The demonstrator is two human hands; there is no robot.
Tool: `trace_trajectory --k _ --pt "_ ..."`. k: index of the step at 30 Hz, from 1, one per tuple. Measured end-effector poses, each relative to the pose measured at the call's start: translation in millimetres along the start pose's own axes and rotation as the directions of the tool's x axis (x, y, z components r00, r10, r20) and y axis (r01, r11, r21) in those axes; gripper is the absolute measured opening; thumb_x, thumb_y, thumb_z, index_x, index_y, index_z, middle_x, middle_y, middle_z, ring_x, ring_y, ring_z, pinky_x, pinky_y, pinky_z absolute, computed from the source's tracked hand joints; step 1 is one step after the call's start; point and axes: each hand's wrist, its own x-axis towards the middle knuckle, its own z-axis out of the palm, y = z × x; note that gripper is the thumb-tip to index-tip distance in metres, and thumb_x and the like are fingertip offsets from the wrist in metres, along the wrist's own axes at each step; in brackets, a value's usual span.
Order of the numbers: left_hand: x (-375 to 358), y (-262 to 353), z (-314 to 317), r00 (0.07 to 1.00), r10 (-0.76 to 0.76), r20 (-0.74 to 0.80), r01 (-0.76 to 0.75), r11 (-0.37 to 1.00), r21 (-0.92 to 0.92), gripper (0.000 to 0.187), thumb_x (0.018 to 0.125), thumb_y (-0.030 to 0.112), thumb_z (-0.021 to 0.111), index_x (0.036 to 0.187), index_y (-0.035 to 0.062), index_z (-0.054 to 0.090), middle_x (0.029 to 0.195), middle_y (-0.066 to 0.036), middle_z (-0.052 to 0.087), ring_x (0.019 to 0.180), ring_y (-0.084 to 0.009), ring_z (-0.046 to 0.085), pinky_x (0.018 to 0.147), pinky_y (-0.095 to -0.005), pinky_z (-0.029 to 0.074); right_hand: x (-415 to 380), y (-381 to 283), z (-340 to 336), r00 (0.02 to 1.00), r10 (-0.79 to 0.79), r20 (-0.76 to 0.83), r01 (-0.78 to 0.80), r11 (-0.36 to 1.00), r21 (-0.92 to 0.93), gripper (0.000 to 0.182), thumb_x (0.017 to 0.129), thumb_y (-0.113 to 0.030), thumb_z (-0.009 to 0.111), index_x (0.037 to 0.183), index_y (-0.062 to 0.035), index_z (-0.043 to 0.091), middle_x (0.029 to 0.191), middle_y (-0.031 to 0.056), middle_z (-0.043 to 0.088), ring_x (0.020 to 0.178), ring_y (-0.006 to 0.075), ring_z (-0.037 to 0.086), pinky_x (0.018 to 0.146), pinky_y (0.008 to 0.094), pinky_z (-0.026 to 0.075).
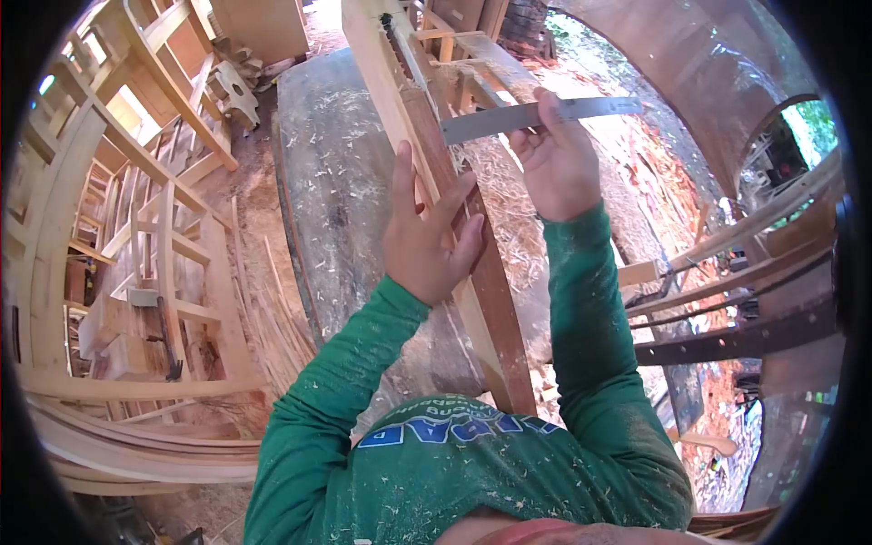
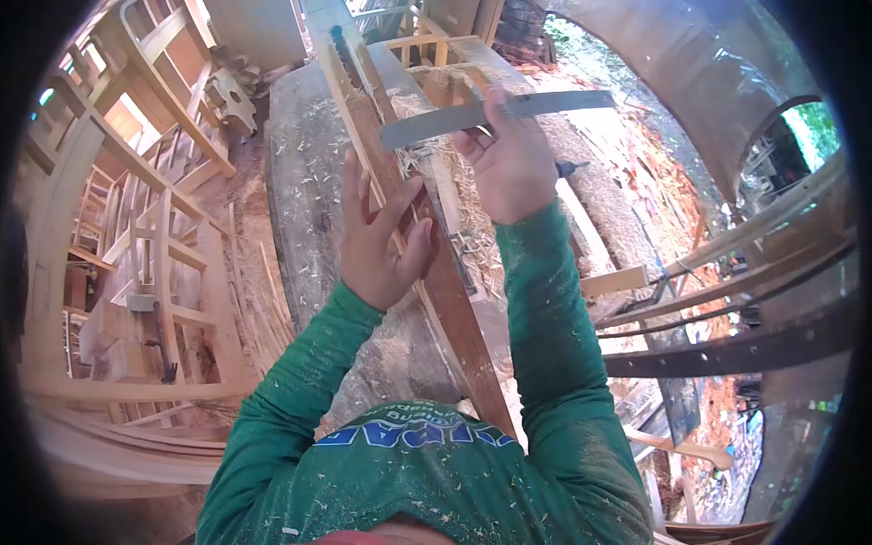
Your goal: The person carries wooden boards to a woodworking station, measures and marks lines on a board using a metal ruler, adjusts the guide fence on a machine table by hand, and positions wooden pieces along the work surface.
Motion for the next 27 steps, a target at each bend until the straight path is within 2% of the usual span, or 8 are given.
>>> trace_trajectory --k 3,7,10,13,16,19,22,27 --pt "5.4 0.4 -3.4 0.998 0.024 0.058 -0.027 0.999 0.040 0.052 0.081 0.021 0.079 0.131 0.0173 0.069 0.163 -0.033 0.022 0.143 -0.0474 0.044 0.097 -0.0460 0.055 12.1 22.6 -3.2 0.998 0.055 0.028 -0.057 0.997 0.058 0.029 0.100 -0.020 0.069 0.122 -0.0045 0.058 0.099 0.0054 0.069 0.088 0.0163 0.069 0.076 0.0316 0.057" --pt "7.3 -0.8 -4.4 0.994 0.033 0.102 -0.042 0.995 0.089 0.051 0.080 0.020 0.079 0.130 0.0139 0.070 0.164 -0.033 0.021 0.145 -0.0452 0.042 0.098 -0.0450 0.053 14.5 37.0 -2.7 0.998 0.063 -0.004 -0.063 0.998 -0.003 0.031 0.101 -0.018 0.067 0.124 -0.0013 0.056 0.101 0.0088 0.069 0.090 0.0179 0.070 0.076 0.0339 0.059" --pt "5.9 -1.6 -2.5 0.994 0.024 0.106 -0.037 0.992 0.117 0.050 0.080 0.020 0.079 0.129 0.0142 0.070 0.165 -0.032 0.020 0.146 -0.0437 0.040 0.098 -0.0449 0.052 15.5 39.3 -1.4 0.997 0.074 0.031 -0.074 0.997 -0.006 0.030 0.102 -0.021 0.066 0.125 -0.0042 0.056 0.099 0.0072 0.070 0.088 0.0165 0.070 0.074 0.0315 0.058" --pt "4.6 -0.9 -1.8 0.993 -0.039 0.115 0.028 0.995 0.096 0.049 0.079 0.020 0.079 0.128 0.0149 0.071 0.165 -0.030 0.019 0.147 -0.0423 0.039 0.098 -0.0451 0.051 18.3 44.5 -0.9 0.999 0.036 0.037 -0.036 0.999 -0.007 0.038 0.103 -0.023 0.064 0.127 0.0025 0.050 0.099 0.0153 0.069 0.084 0.0240 0.073 0.070 0.0338 0.062" --pt "5.8 -0.2 -3.1 0.992 -0.058 0.115 0.047 0.994 0.095 0.048 0.078 0.021 0.080 0.126 0.0154 0.073 0.166 -0.028 0.019 0.148 -0.0411 0.038 0.101 -0.0455 0.049 18.2 46.2 -0.3 1.000 0.018 0.026 -0.016 0.999 -0.052 0.039 0.104 -0.026 0.061 0.126 0.0037 0.049 0.098 0.0168 0.069 0.080 0.0258 0.074 0.067 0.0338 0.064" --pt "6.3 -0.2 -2.7 0.993 -0.055 0.104 0.046 0.996 0.083 0.047 0.078 0.022 0.081 0.124 0.0163 0.074 0.165 -0.027 0.020 0.149 -0.0405 0.035 0.104 -0.0452 0.046 18.3 52.5 -1.0 1.000 -0.015 0.027 0.015 1.000 -0.019 0.039 0.105 -0.027 0.060 0.127 0.0031 0.047 0.097 0.0173 0.069 0.078 0.0270 0.074 0.066 0.0345 0.064" --pt "5.5 -3.3 -0.7 0.995 -0.046 0.091 0.039 0.996 0.077 0.047 0.077 0.023 0.082 0.123 0.0176 0.075 0.165 -0.026 0.021 0.150 -0.0404 0.034 0.107 -0.0444 0.045 10.8 52.4 4.4 1.000 0.003 -0.021 -0.003 1.000 0.010 0.035 0.105 -0.027 0.059 0.128 -0.0011 0.049 0.095 0.0101 0.068 0.081 0.0237 0.075 0.068 0.0335 0.063" --pt "5.9 -5.2 -1.3 0.996 -0.017 0.085 0.008 0.994 0.108 0.048 0.075 0.023 0.084 0.123 0.0198 0.075 0.165 -0.025 0.022 0.150 -0.0395 0.034 0.108 -0.0433 0.044 7.4 53.0 5.1 1.000 0.003 -0.027 -0.003 1.000 0.019 0.035 0.106 -0.028 0.058 0.128 -0.0025 0.049 0.095 0.0103 0.068 0.079 0.0250 0.075 0.067 0.0337 0.064"
